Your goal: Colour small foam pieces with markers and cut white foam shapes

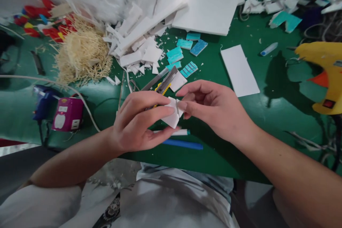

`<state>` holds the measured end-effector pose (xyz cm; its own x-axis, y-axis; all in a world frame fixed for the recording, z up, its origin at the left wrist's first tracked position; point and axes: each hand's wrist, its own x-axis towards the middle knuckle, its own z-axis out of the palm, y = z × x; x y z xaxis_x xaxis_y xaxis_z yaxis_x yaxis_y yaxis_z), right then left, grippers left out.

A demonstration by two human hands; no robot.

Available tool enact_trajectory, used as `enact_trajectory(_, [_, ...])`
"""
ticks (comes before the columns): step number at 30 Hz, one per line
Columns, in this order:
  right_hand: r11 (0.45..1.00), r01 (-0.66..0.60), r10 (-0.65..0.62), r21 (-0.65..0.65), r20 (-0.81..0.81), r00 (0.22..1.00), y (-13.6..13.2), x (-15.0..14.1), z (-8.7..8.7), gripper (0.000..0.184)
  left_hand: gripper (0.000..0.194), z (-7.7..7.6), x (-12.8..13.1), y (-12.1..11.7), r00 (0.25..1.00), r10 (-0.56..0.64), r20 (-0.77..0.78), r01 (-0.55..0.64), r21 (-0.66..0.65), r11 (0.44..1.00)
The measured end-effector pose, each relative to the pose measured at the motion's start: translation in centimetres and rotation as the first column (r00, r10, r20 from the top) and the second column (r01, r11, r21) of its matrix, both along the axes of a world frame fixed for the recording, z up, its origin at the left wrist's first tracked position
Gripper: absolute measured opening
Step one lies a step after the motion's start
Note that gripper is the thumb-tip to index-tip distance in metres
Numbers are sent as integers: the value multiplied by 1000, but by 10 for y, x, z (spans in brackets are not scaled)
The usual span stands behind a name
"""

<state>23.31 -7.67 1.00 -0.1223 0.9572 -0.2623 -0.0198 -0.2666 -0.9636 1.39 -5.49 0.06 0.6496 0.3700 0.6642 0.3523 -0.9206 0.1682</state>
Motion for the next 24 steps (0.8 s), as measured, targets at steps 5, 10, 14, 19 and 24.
enact_trajectory(5, [997, -9, 0, 71, 125, 992, -1, 1, -1, 26, 6, 2, -1, 0, 1000, 23, 14, -20, -158, 987])
enact_trajectory(10, [961, -66, -20, 269, 305, 952, -6, 1, -1, 14, 3, 2, 1, 1, 987, 80, 143, -2, -479, 878])
enact_trajectory(14, [927, -162, 30, 338, 364, 931, -6, -1, -1, 5, 5, 2, 4, 1, 985, 110, 130, -14, -583, 813])
enact_trajectory(19, [902, -232, 71, 363, 405, 912, -5, 0, -1, 9, 2, 1, 4, 0, 985, 103, 137, -5, -575, 818])
enact_trajectory(24, [917, -223, 79, 330, 398, 914, -5, -1, 0, 11, 2, 0, 6, -2, 987, 79, 143, 9, -535, 845])
